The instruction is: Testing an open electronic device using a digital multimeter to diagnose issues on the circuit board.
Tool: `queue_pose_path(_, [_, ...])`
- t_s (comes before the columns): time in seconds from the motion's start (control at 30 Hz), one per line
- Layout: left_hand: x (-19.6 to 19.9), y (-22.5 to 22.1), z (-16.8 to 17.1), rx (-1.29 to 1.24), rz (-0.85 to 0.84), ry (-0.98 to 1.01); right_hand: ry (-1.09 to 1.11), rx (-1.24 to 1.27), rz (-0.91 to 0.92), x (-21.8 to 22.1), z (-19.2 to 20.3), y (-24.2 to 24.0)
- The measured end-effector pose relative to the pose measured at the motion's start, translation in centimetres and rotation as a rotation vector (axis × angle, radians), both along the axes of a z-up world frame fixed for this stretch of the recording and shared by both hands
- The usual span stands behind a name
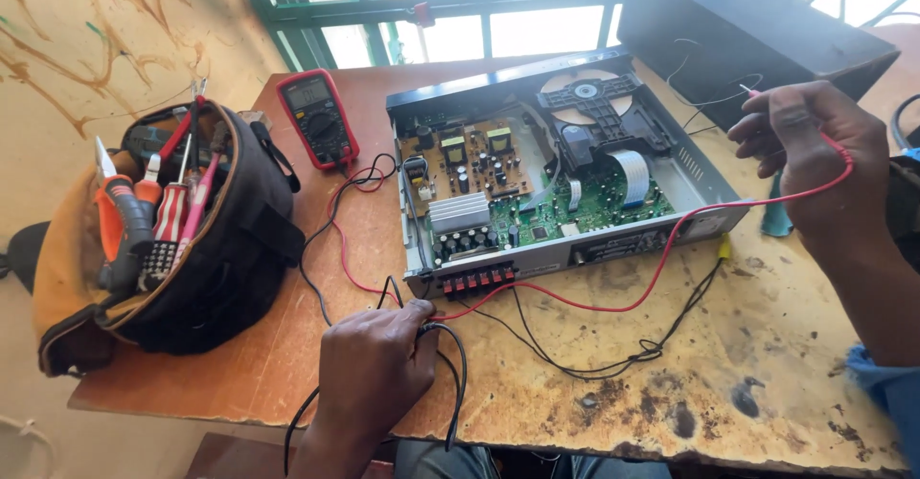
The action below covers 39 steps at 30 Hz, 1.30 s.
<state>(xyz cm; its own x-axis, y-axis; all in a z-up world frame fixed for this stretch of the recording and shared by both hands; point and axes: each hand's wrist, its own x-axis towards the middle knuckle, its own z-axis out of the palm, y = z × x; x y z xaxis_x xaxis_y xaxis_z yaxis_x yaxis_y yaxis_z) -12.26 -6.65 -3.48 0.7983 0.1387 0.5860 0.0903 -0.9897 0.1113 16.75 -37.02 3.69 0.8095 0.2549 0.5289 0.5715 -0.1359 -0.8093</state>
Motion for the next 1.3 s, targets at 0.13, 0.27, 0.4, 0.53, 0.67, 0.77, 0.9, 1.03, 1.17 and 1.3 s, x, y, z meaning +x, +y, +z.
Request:
queue_pose_path(0.13, [-1.0,0.0,0.7,0.004,-0.027,-0.049,-0.025,-0.032,0.002,-0.9,-0.2,0.6])
queue_pose_path(0.27, [-2.7,0.2,1.9,-0.149,-0.056,-0.144,-0.134,-0.021,0.145,-3.7,0.7,1.7])
queue_pose_path(0.4, [-4.8,-0.8,3.8,-0.424,-0.322,-0.220,-0.090,-0.113,0.274,-6.5,0.9,2.8])
queue_pose_path(0.53, [-5.0,-2.0,4.5,-0.495,-0.432,-0.254,-0.171,-0.204,0.390,-8.8,0.2,4.4])
queue_pose_path(0.67, [-4.2,-2.8,3.6,-0.661,-0.492,-0.380,-0.334,-0.371,0.469,-9.9,0.1,6.5])
queue_pose_path(0.77, [-3.6,-4.0,3.5,-0.802,-0.436,-0.515,-0.308,-0.335,0.589,-10.8,0.4,7.9])
queue_pose_path(0.9, [-3.5,-5.2,3.2,-0.845,-0.258,-0.608,-0.115,-0.361,0.669,-11.3,-0.5,9.5])
queue_pose_path(1.03, [-3.0,-6.5,2.7,-0.891,-0.139,-0.671,-0.131,-0.386,0.668,-11.3,-2.0,10.4])
queue_pose_path(1.17, [-2.5,-6.9,2.1,-0.898,-0.216,-0.683,-0.116,-0.363,0.615,-11.1,-3.2,10.2])
queue_pose_path(1.3, [-2.4,-6.8,2.0,-0.867,-0.223,-0.592,-0.084,-0.370,0.593,-11.1,-3.5,10.3])
